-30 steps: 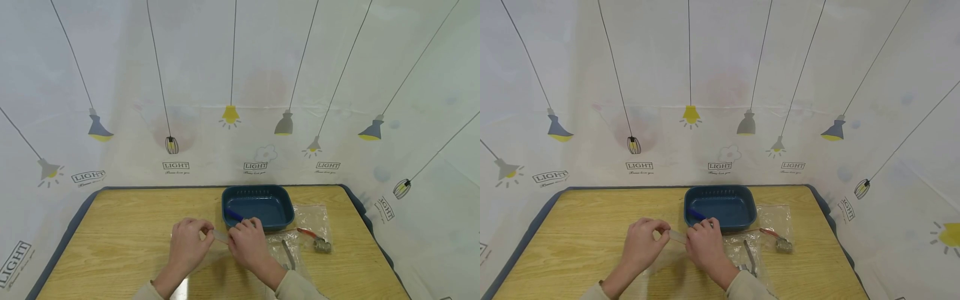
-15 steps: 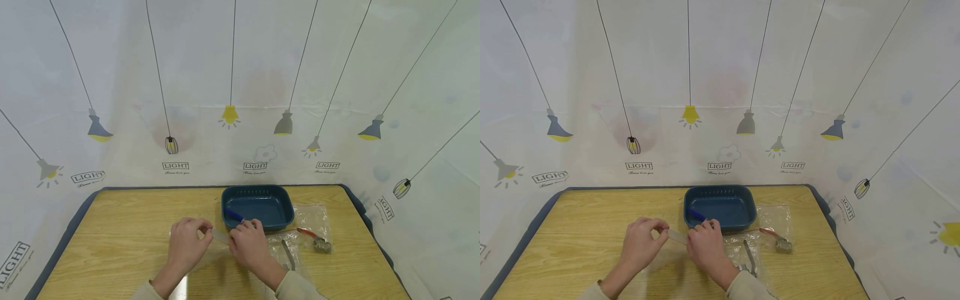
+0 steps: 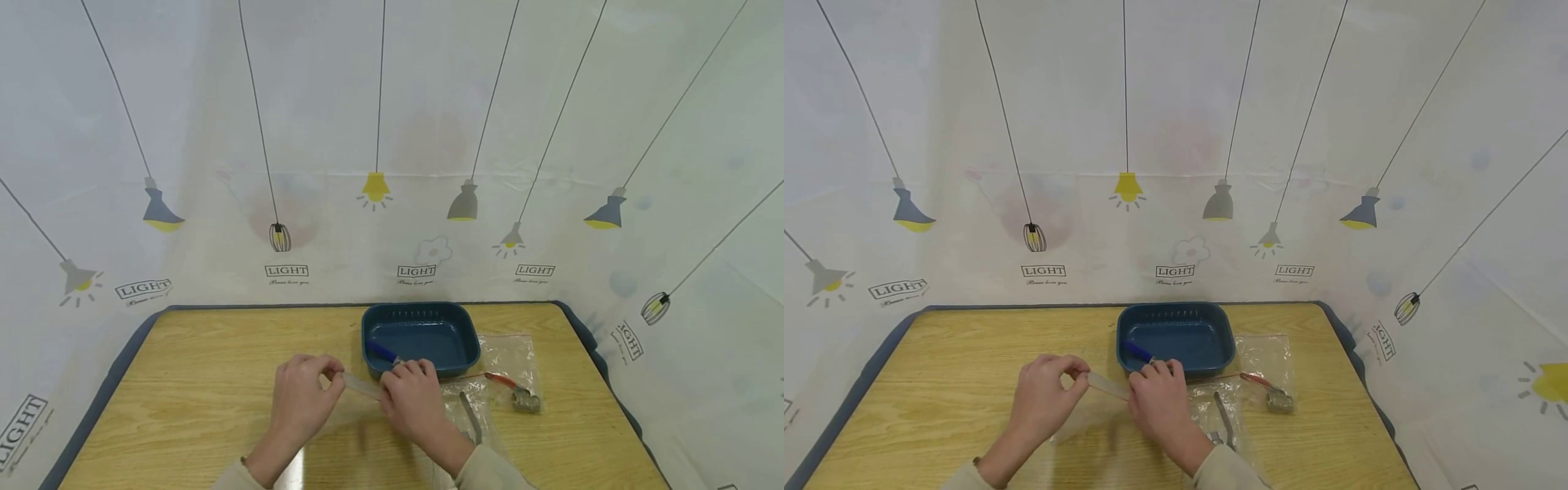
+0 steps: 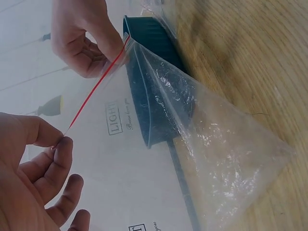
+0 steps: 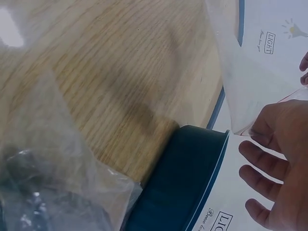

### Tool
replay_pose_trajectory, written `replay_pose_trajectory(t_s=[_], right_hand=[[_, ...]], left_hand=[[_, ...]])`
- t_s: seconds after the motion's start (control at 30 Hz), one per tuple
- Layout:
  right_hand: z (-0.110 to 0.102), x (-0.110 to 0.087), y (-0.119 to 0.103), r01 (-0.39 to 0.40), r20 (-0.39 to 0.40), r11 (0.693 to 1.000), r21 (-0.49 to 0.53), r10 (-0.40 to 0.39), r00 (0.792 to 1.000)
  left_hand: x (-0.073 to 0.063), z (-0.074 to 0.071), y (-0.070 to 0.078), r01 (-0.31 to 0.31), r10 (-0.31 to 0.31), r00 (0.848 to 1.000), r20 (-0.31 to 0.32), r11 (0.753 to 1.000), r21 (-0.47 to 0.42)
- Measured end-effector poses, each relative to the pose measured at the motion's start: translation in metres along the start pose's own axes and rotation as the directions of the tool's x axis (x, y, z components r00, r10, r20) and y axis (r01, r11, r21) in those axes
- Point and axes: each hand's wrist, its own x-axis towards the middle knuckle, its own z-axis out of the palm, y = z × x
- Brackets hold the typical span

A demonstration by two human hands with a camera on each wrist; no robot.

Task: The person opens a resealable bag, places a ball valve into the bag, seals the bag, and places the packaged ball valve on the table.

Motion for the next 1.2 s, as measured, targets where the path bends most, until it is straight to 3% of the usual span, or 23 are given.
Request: replay_pose_trajectory(t_s=[0.37, 0.7, 1.2], right_hand=[[0.000, -0.006, 0.005, -0.005, 0.010, 1.000, 0.026, 0.005, 1.000], [-0.001, -0.011, 0.009, -0.006, -0.003, 0.999, 0.053, 0.006, 1.000], [-0.004, -0.012, 0.010, -0.011, 0.039, 0.998, 0.063, 0.009, 0.999]], left_hand=[[-0.004, 0.004, -0.005, -0.086, 0.091, 0.995, -0.040, 0.988, 0.125], [-0.006, 0.009, -0.014, -0.188, 0.199, 0.979, -0.048, 0.965, 0.183], [-0.005, 0.011, -0.014, -0.203, 0.207, 0.978, -0.005, 0.961, 0.187]])
